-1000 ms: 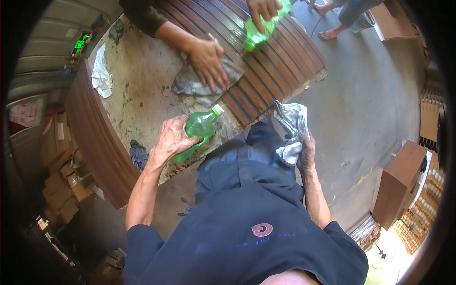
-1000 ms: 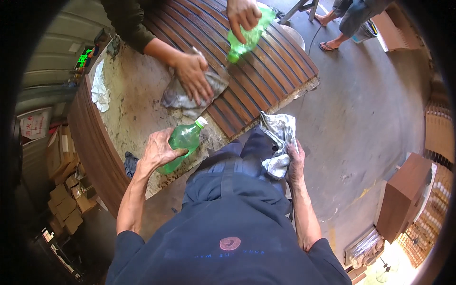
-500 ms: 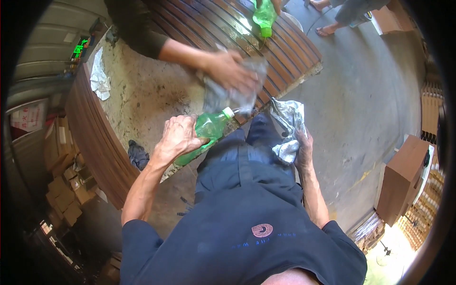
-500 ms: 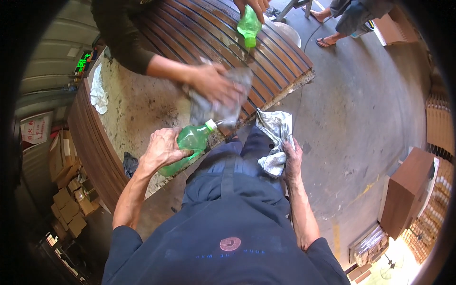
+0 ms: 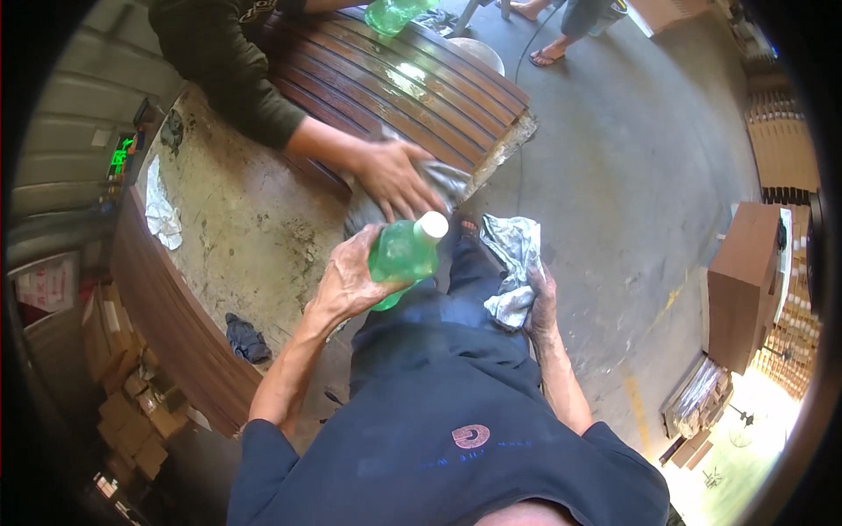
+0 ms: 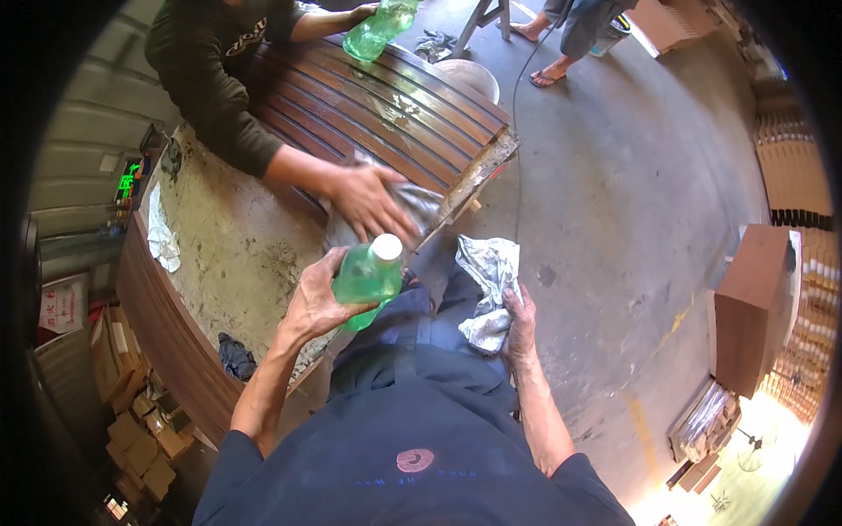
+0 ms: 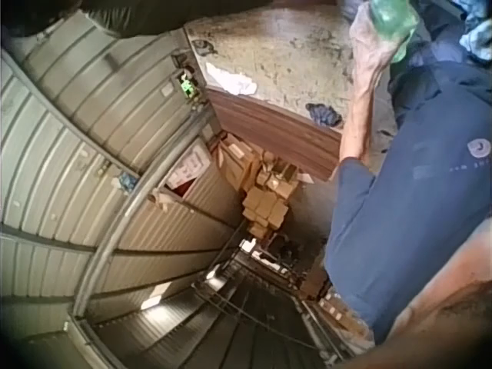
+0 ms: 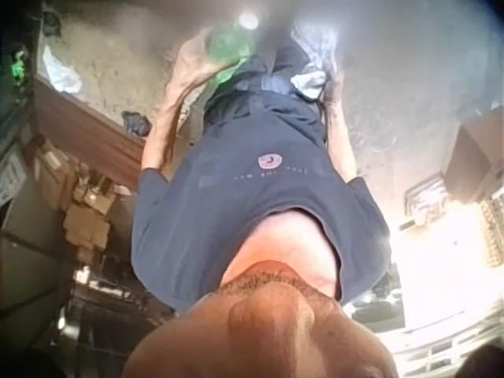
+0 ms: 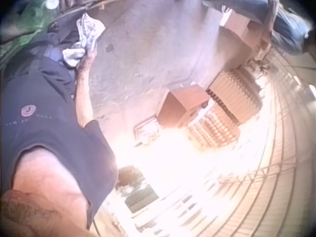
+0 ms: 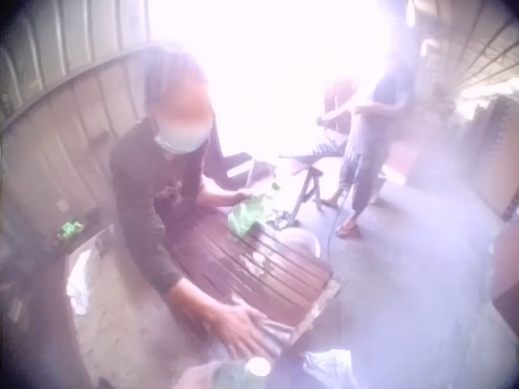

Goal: The person pours a liquid from a green bottle onto a slatted wood panel and then wipes the surface with a cloth, repeating this process on different areas of the panel.

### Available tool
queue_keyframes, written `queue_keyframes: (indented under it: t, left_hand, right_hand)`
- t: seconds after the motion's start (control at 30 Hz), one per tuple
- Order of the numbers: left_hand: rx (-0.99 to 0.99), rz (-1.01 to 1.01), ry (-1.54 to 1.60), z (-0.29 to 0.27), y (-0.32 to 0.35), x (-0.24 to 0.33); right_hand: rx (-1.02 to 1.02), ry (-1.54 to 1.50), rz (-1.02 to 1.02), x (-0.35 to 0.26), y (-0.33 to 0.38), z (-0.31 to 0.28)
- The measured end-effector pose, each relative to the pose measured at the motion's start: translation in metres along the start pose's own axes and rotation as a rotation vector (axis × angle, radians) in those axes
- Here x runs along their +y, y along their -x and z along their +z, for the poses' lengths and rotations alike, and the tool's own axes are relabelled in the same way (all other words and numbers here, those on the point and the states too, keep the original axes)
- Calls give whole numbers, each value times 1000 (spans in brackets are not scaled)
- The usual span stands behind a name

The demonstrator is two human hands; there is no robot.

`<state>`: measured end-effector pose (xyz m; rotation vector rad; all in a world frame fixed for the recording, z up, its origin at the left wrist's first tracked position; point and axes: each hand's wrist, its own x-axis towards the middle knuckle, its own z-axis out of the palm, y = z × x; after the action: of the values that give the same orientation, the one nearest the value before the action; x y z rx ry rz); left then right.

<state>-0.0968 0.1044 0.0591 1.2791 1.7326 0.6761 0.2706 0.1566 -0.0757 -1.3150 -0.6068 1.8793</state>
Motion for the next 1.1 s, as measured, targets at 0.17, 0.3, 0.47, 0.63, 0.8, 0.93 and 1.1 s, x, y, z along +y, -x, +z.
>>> queue_keyframes:
  t: [0.17,0.3,0.47,0.63,0.8,0.93,1.1]
  left_hand:
    - [401,-59,123,-5,44,-12]
    - [930,-30,58,-15,80,-95]
    - [1300,-41,49,-24,80,-170]
    - [1328,-80,109,-25,86,-192]
    - [1378,-269,72,19,110,-180]
    - [1095,-249,374,104,96,-40]
    - [970,59,-28,130,-4,3]
  right_hand:
    - [29,15,-26,-6,-33,-25]
    - [11,43,-113,-45,-48,2]
    - [-52,91,-79,-58,-63,-5]
    - [-146,338,15,-68,-34,12]
    - [-338,642,-4,-78,-19,53]
    - [-530,413,101,-42,-41,99]
    - [-1041,180,393,-24,-42,186]
